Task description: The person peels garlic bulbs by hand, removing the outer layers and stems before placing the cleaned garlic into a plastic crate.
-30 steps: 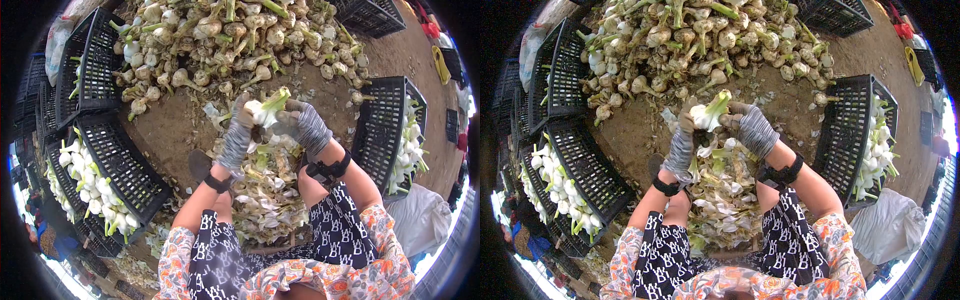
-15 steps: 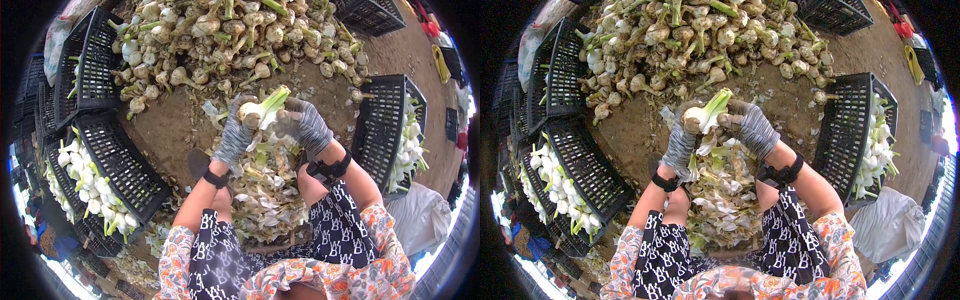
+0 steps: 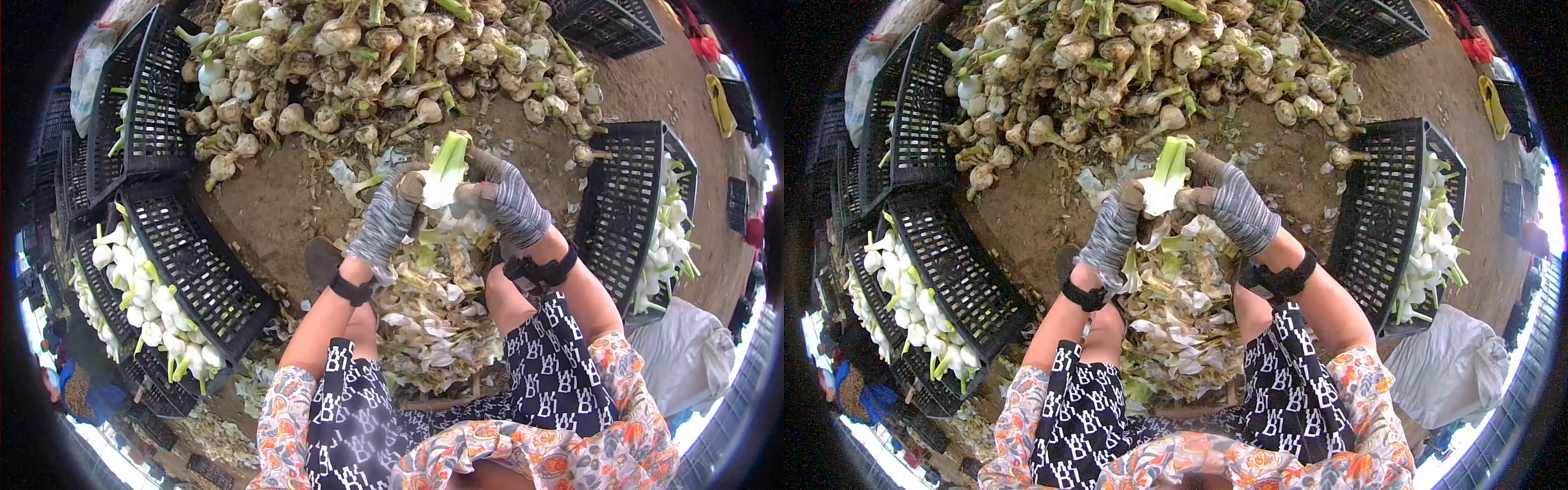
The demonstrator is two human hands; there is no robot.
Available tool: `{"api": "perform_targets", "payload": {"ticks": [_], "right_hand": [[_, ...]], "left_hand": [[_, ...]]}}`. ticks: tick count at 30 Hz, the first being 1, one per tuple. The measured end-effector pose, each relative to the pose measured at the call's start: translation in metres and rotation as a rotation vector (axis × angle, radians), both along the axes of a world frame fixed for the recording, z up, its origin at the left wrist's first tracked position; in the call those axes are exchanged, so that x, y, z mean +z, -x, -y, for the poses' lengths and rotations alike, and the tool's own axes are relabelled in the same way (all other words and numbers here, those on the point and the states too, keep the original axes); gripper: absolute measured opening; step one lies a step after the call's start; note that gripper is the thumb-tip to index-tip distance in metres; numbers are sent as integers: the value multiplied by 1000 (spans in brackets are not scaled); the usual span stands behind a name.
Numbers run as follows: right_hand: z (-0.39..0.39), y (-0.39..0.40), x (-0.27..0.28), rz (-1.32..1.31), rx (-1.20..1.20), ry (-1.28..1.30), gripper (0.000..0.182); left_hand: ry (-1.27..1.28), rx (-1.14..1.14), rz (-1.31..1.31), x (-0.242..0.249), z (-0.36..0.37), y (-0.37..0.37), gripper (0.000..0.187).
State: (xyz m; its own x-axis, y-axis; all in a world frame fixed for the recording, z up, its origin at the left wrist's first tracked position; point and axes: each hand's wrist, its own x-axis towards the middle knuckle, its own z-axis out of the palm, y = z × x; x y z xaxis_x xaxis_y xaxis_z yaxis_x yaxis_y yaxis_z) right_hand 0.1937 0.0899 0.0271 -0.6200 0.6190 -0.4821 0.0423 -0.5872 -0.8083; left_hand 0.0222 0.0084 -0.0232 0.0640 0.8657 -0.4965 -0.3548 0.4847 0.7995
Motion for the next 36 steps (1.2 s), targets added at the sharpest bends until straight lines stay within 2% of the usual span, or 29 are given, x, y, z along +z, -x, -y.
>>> {"api": "perform_targets", "payload": {"ticks": [3,7,9,11,13,14,16,17,19,22,23,26,30,33,34,35,36], "right_hand": [[0,1,2,31,14,-70,63],[-4,-9,-16,183,115,-188,49],[-6,-12,-20,293,224,-206,41],[-9,-10,-11,448,362,-172,34],[-7,-13,-14,378,340,-262,31],[-5,-16,-16,344,329,-308,30],[-5,-22,-23,219,354,-439,30],[-5,-23,-24,155,367,-505,30],[-3,-19,-21,198,306,-368,29],[-2,-21,-25,226,227,-291,29],[-2,-23,-27,229,205,-287,29],[-4,-22,-27,329,137,-164,29],[0,-21,-34,266,123,-302,29],[3,-20,-29,335,100,-413,29],[7,-18,-25,305,49,-387,29],[11,-14,-18,273,-3,-361,30],[16,-9,-10,241,-54,-334,30]], "left_hand": [[112,185,104,-18,2,-11,52],[148,91,103,-29,0,-3,60],[110,50,101,-36,0,0,70],[167,18,138,-26,1,2,68],[195,-99,435,-31,3,10,64],[192,-199,716,-42,3,19,62],[232,-183,896,-51,6,18,58],[277,-69,793,-38,6,6,57],[392,106,640,-3,-1,-9,49],[261,28,386,-6,-1,6,41],[224,281,204,5,-1,-2,28],[-409,453,-423,13,18,-6,17],[-712,8,-828,35,14,-18,5],[-676,63,-785,14,15,-20,21],[-673,96,-781,13,15,-21,25],[-566,103,-675,19,15,-21,34],[-579,124,-695,19,14,-21,33]]}}
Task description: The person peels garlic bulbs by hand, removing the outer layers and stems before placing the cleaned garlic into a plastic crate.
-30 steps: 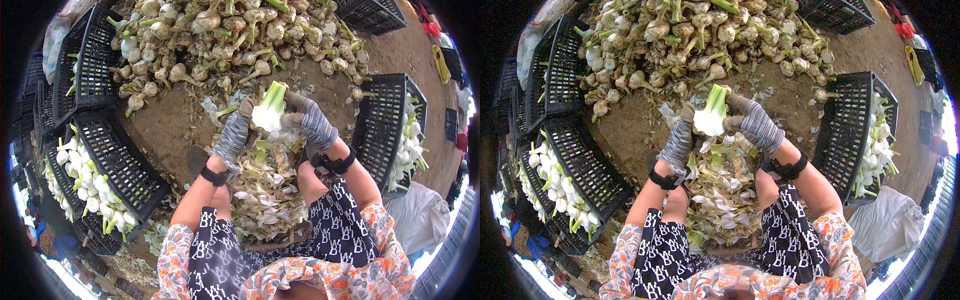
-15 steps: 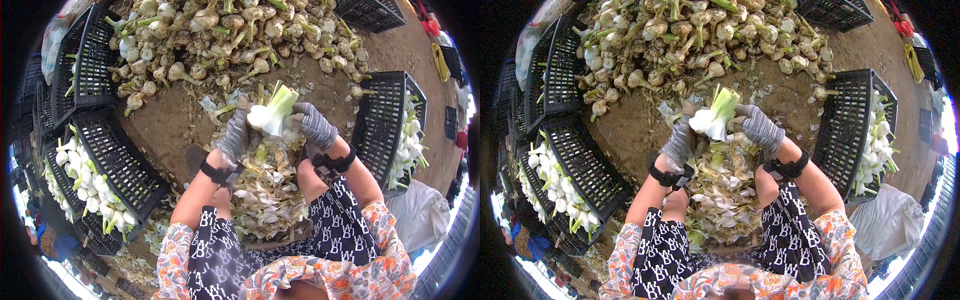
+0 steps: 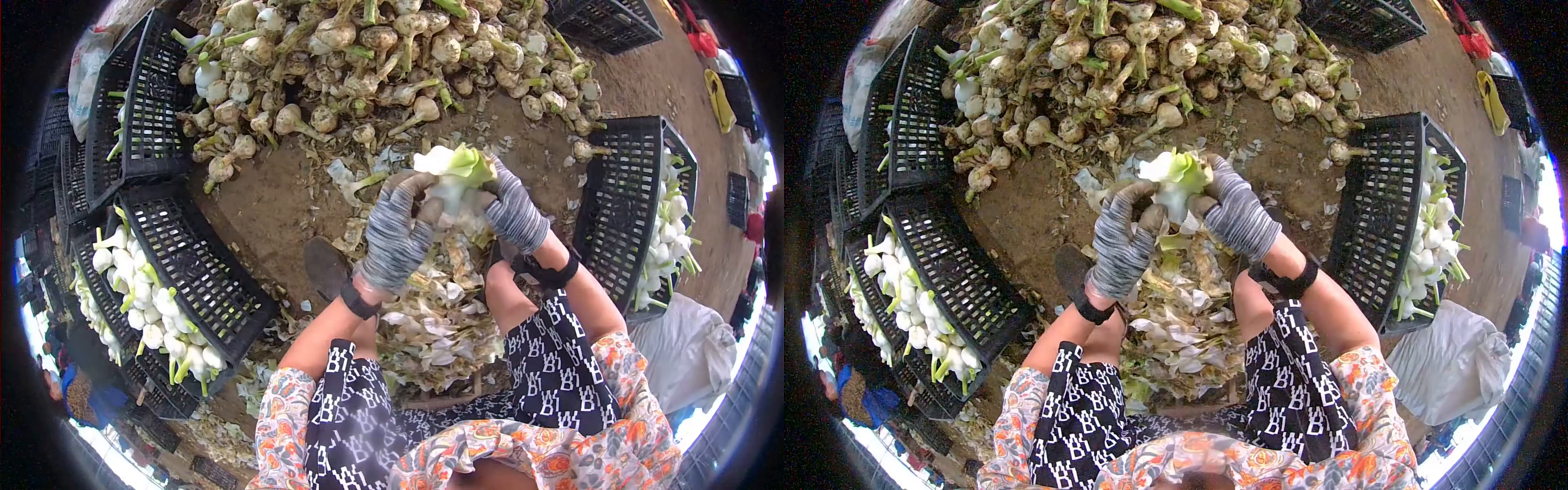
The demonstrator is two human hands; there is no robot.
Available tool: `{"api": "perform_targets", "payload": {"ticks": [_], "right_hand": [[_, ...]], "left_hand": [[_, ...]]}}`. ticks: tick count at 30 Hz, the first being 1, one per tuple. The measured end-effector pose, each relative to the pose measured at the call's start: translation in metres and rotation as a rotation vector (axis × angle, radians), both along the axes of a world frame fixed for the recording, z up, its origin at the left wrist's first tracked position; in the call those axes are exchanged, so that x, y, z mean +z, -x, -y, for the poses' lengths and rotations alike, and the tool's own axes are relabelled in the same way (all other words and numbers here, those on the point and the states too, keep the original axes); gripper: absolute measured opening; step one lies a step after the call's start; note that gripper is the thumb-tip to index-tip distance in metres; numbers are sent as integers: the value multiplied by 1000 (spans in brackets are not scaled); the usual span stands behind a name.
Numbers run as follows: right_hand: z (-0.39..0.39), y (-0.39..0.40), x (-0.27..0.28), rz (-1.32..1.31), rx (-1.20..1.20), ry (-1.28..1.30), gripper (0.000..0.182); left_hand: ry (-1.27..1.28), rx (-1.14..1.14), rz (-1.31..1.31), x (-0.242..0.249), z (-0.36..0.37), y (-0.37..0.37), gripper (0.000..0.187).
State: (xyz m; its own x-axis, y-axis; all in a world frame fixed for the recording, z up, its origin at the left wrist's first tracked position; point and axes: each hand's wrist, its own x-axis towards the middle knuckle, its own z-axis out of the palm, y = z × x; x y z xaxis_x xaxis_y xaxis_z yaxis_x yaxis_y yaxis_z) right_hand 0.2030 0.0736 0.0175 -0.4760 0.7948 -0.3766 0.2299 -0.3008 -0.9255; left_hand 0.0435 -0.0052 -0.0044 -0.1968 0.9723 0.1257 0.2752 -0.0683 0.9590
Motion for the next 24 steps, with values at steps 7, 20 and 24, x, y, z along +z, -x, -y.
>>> {"api": "perform_targets", "payload": {"ticks": [7,20,24], "right_hand": [[0,3,3,226,283,-760,25],[13,5,14,-302,-67,53,27],[-8,-17,-10,-791,-91,693,26]], "left_hand": [[118,37,212,4,-7,-3,41],[147,20,506,4,-10,15,15],[74,-178,379,14,-13,40,11]]}}
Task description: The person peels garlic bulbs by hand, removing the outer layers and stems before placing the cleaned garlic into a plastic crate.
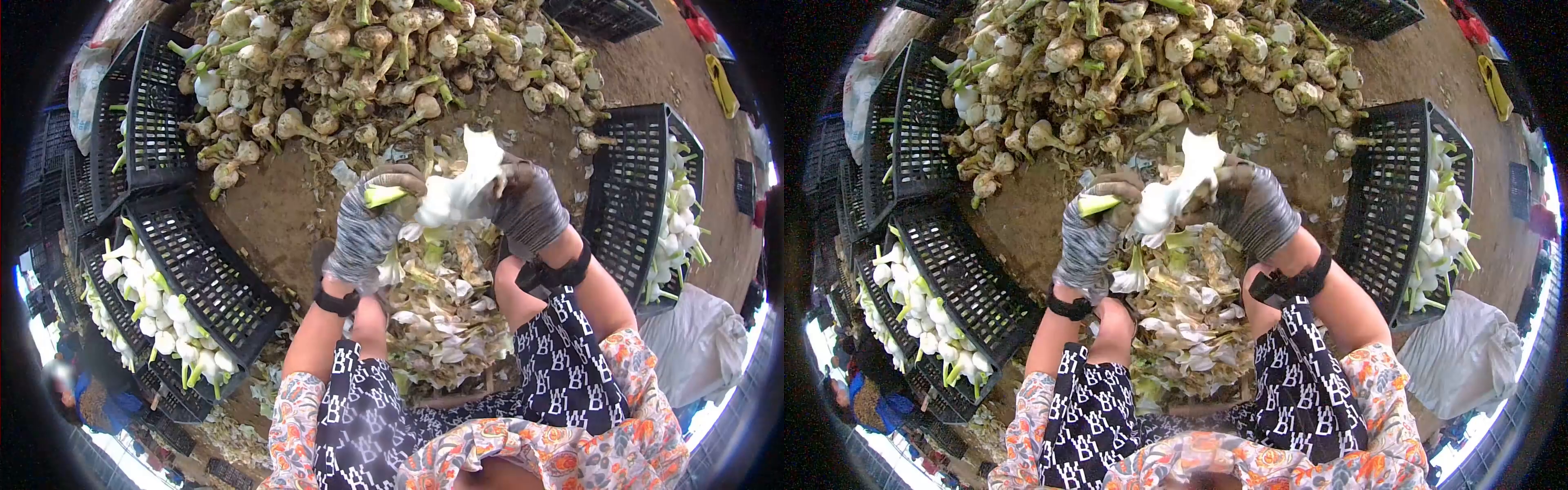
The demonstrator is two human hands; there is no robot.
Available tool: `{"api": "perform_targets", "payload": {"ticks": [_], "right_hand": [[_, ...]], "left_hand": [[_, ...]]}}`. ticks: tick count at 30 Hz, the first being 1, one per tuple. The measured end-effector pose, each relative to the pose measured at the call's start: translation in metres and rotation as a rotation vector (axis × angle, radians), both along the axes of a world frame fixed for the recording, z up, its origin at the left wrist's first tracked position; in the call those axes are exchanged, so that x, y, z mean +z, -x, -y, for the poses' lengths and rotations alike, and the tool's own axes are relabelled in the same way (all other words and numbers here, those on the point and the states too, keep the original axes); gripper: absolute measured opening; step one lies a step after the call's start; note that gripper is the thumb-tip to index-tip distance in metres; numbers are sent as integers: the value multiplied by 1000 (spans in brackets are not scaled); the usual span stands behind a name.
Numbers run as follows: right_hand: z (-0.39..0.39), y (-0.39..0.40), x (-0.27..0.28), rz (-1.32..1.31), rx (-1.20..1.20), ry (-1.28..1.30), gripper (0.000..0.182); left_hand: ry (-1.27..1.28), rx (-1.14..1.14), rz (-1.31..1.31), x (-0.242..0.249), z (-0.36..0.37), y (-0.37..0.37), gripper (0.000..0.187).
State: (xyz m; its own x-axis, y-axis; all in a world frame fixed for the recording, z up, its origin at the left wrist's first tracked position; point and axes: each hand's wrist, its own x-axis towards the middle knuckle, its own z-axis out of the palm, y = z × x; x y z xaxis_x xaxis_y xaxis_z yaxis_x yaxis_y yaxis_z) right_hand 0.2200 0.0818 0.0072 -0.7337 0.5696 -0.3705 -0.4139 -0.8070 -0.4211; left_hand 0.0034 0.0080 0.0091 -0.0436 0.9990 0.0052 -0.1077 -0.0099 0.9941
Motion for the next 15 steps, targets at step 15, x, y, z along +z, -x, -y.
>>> {"api": "perform_targets", "payload": {"ticks": [15], "right_hand": [[-1,0,-27,1042,1107,-1326,41]], "left_hand": [[448,144,1476,-44,16,4,40]]}}
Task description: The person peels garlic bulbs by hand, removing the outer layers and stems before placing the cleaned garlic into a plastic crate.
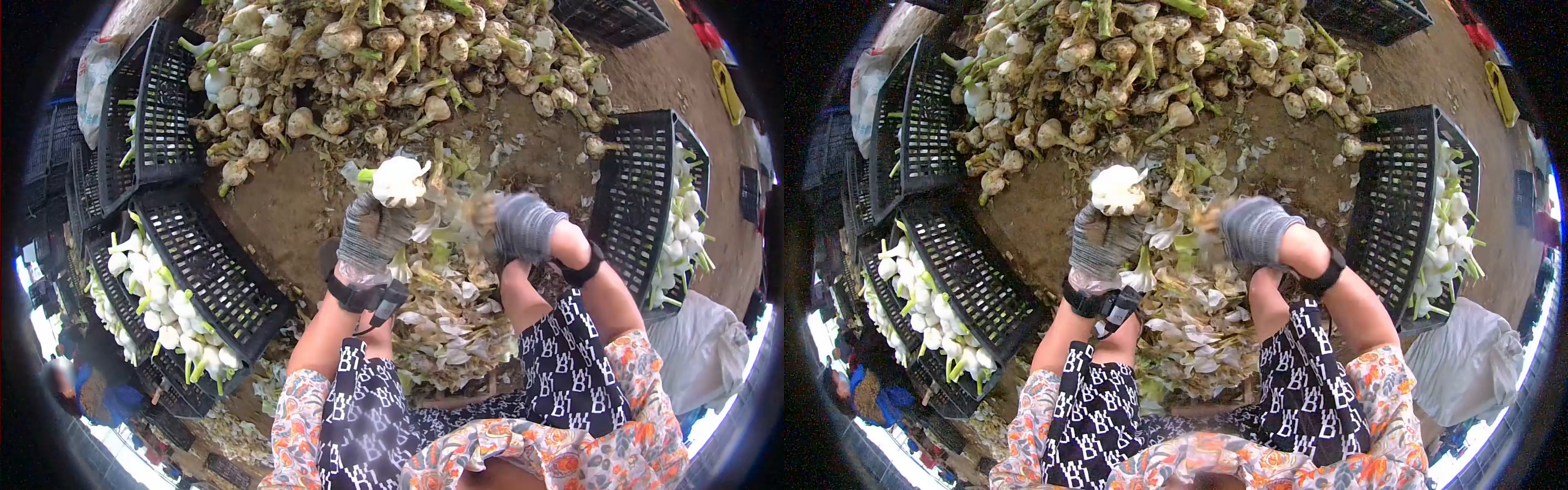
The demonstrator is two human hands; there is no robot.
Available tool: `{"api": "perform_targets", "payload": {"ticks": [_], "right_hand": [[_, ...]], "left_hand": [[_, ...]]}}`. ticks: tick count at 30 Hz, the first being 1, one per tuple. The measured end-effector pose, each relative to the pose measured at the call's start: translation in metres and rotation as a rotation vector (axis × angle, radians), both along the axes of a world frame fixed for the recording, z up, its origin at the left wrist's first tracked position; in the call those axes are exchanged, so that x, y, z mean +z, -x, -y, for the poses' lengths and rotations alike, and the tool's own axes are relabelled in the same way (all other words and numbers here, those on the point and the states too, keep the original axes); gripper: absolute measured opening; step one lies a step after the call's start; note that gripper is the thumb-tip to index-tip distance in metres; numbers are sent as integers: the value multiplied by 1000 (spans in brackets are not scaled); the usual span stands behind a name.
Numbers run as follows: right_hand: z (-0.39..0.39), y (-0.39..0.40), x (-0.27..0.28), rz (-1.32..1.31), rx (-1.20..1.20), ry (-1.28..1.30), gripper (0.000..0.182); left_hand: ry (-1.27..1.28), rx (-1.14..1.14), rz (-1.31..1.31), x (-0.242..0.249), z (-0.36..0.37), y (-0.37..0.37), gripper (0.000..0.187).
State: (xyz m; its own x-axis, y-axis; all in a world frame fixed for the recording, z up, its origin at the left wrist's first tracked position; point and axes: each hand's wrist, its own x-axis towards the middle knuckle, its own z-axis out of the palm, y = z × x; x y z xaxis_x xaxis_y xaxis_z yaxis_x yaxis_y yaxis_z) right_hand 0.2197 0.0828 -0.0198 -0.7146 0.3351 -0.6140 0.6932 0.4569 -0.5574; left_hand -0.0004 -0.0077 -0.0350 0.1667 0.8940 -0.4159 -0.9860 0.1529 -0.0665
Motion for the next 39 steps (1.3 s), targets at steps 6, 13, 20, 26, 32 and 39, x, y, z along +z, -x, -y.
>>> {"api": "perform_targets", "payload": {"ticks": [6,13,20,26,32,39], "right_hand": [[-6,31,35,-684,-547,-276,40],[-3,34,64,-992,-1025,913,39],[-24,26,33,-245,-507,52,41],[-3,41,35,-683,-908,655,26],[-36,21,46,-817,-1031,804,23],[9,55,31,-636,-541,-252,24]], "left_hand": [[-19,-69,9,7,-4,-15,39],[126,-106,58,-6,2,-9,31],[247,-116,217,-4,-1,-10,27],[283,-133,-75,-18,5,-16,29],[377,-137,-277,-5,5,-17,33],[413,-77,-717,1,2,-24,28]]}}
